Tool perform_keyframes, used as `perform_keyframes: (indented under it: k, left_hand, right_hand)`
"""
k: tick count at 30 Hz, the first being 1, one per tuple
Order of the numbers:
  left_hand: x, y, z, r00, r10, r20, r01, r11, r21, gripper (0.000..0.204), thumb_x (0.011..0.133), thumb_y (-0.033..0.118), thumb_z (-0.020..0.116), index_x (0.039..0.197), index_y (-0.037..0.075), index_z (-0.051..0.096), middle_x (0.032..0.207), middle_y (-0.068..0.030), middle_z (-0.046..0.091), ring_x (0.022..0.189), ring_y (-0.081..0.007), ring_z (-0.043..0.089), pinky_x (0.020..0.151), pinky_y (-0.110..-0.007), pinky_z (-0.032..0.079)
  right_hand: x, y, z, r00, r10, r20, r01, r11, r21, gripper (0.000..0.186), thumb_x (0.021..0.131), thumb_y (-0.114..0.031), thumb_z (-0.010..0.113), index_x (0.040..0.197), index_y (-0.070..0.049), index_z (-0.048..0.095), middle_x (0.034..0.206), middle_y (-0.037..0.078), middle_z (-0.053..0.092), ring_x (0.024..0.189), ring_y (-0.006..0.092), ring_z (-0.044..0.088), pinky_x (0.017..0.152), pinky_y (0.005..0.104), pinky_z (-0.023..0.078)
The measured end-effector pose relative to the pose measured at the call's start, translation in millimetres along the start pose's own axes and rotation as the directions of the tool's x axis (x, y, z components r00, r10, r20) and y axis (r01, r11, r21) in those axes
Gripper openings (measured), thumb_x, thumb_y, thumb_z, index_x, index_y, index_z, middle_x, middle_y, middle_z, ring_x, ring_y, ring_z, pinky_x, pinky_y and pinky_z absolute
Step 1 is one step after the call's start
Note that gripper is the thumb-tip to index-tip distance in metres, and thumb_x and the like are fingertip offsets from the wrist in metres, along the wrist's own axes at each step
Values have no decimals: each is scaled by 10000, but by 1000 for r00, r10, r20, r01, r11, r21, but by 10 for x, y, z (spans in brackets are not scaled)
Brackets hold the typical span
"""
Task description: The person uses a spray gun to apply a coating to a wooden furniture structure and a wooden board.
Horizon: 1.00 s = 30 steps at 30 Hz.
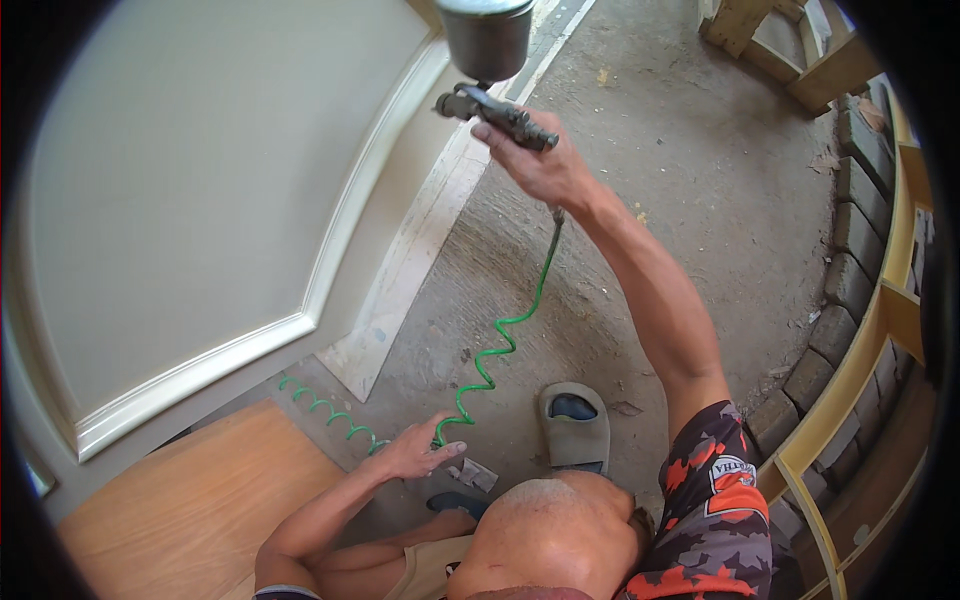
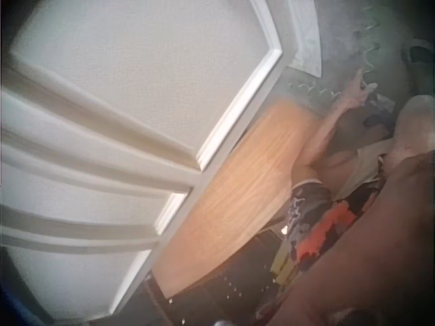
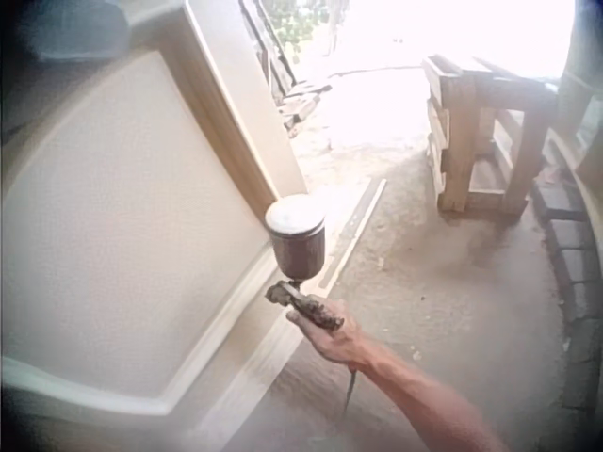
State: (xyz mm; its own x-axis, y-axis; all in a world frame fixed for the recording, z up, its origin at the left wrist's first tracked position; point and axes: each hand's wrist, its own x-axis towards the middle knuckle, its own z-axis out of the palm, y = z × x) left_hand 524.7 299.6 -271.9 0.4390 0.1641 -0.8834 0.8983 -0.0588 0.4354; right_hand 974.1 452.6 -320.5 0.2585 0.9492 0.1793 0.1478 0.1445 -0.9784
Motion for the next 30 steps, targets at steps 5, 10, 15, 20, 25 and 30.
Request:
perform_keyframes:
  k: [5,10,15,20,25,30]
  left_hand:
    - [16,104,19,999,4,-38,-7,997,-78,620,1059,438,762,1533,99,552,848,-74,724,651,-170,699,641,-365,564]
    - [75,131,14,991,129,-46,-129,992,-4,553,1007,405,837,1402,64,653,839,-16,698,656,-115,644,632,-330,542]
    - [82,230,-3,998,56,-3,-55,960,-276,483,1012,358,840,1350,59,670,846,-2,687,670,-86,632,625,-297,528]
    - [107,298,0,998,57,0,-50,883,-467,413,1022,290,833,1312,49,664,836,3,670,679,-76,640,618,-272,517]
    - [126,322,22,998,55,14,-41,861,-507,357,1030,253,820,1271,43,660,818,10,653,679,-74,641,620,-271,520]
    - [125,279,51,994,106,-7,-100,913,-396,345,1027,254,823,1242,40,657,811,8,655,671,-71,638,610,-267,515]
  right_hand:
    - [294,101,-433,997,-43,-68,42,999,-11,358,1108,-371,732,955,-50,764,656,-36,562,589,94,519,550,337,429]
    - [543,108,-875,992,-65,-105,67,997,21,397,1132,-377,692,874,-76,701,611,-55,523,509,56,467,455,286,370]
    - [711,135,-1161,986,-56,-158,55,998,-9,431,1141,-410,674,865,-82,633,603,-57,485,482,45,442,419,274,360]
    - [874,112,-1341,973,-108,-203,88,991,-105,446,1135,-420,685,849,-81,647,600,-51,505,491,51,454,431,288,354]
    - [1015,-20,-1417,959,73,-273,-70,997,20,255,1143,-375,679,1183,-170,823,625,-108,490,531,30,431,474,299,323]
    - [1005,-115,-1420,907,-56,-417,-20,984,-178,344,1143,-415,659,1348,-164,774,750,-6,615,706,112,567,661,329,462]
